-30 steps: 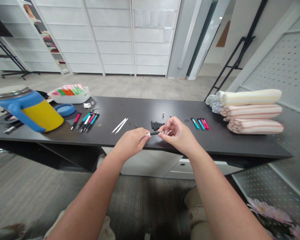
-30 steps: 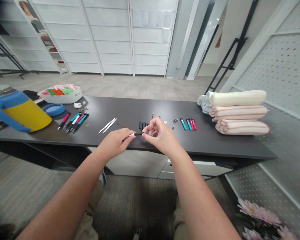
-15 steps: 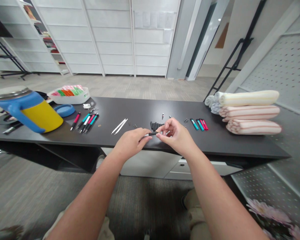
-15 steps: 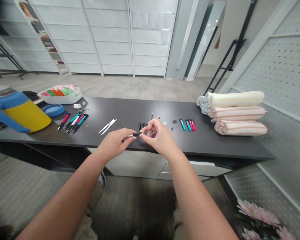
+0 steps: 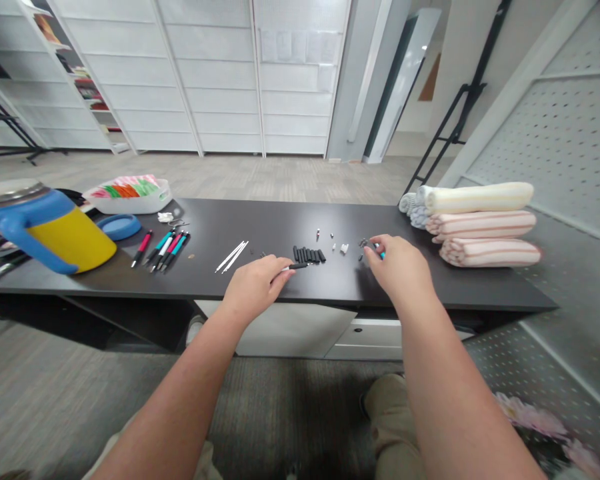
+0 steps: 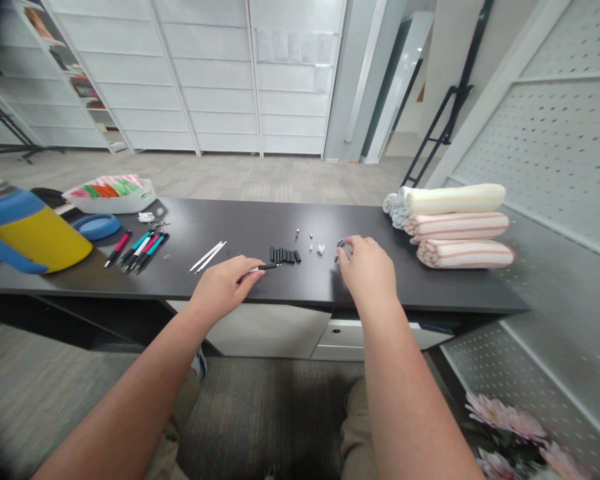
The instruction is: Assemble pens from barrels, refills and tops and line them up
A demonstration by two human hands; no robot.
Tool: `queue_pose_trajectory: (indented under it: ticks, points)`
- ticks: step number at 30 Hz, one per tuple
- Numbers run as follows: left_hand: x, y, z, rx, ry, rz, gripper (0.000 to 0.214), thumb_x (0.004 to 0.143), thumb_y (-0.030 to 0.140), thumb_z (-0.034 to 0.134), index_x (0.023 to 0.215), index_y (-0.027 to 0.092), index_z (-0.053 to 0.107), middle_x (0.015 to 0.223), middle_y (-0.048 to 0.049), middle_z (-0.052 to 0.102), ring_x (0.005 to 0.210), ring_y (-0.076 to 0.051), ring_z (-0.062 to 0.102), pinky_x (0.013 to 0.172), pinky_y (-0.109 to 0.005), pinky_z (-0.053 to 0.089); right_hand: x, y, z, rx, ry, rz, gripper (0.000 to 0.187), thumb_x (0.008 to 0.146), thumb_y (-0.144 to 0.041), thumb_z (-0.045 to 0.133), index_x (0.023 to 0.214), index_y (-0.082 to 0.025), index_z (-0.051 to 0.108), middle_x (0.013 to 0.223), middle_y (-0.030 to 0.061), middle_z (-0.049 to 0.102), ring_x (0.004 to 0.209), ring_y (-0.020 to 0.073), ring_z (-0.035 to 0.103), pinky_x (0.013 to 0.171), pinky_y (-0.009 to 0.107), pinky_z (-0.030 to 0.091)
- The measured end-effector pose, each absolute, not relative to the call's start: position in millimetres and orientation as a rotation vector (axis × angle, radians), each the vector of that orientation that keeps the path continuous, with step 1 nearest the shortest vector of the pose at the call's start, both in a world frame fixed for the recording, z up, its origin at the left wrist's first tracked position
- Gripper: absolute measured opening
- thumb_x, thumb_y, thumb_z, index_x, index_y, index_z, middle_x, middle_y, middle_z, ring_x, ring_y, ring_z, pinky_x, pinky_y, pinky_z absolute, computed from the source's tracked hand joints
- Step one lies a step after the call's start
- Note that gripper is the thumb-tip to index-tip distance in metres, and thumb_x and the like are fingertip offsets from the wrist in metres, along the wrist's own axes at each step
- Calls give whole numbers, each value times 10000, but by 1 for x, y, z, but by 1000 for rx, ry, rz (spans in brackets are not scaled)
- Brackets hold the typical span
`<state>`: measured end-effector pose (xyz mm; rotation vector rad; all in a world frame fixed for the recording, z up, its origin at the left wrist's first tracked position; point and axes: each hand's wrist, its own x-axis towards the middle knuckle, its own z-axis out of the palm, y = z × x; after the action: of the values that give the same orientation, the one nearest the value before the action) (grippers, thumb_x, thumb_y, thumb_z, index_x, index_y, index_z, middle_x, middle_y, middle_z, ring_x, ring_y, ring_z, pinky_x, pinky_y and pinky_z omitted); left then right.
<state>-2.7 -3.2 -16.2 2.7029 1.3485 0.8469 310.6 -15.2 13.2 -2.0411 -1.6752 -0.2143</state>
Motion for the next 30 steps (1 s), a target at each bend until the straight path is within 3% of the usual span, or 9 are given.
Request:
queue_pose_trajectory:
  ticks: [3,11,16,22,25,30]
  points:
    - [-3,-3,-16,2706,1350,849,266,1080,389,509,1226,267,695,993,-34,713,915,-200,695,761,-298,494,311,-12,3,-2175,-1753,-173,334,956,-400,657,1195,-190,758,1097,128,772,943,284,719,758,364,494]
    - [-3,-1,-15,2735,1327,842,243,1081,358,501,1193,234,678,1013,-48,715,921,-223,678,805,-348,480,300,-8,5,-2268,-1763,-90,199,965,-333,645,1032,-237,807,989,97,815,900,265,744,749,346,512]
    - [-3,1,-15,2758,1294,812,238,1081,348,498,1183,221,673,1022,-57,714,927,-229,665,820,-368,458,302,-7,1,-2210,-1753,-85,250,945,-376,687,1127,-228,773,995,64,816,952,255,738,765,332,505]
    - [-3,0,-15,2790,1297,788,241,1087,353,493,1187,223,670,1015,-57,706,920,-230,658,807,-369,441,304,-4,-4,-2147,-1772,-137,168,939,-326,654,951,-222,785,919,82,808,843,252,731,702,339,483]
    - [-2,0,-15,2785,1291,806,238,1085,352,498,1184,223,672,1012,-57,704,915,-228,656,804,-370,445,301,-5,-1,-2005,-1699,-69,168,915,-321,649,911,-206,772,866,77,799,801,246,726,724,352,504]
    - [-3,0,-15,2782,1298,851,241,1083,339,497,1200,225,674,1019,-68,703,952,-235,652,819,-369,456,272,-12,8,-1456,-1575,406,224,875,-418,705,936,-205,740,854,49,776,748,193,696,710,314,539]
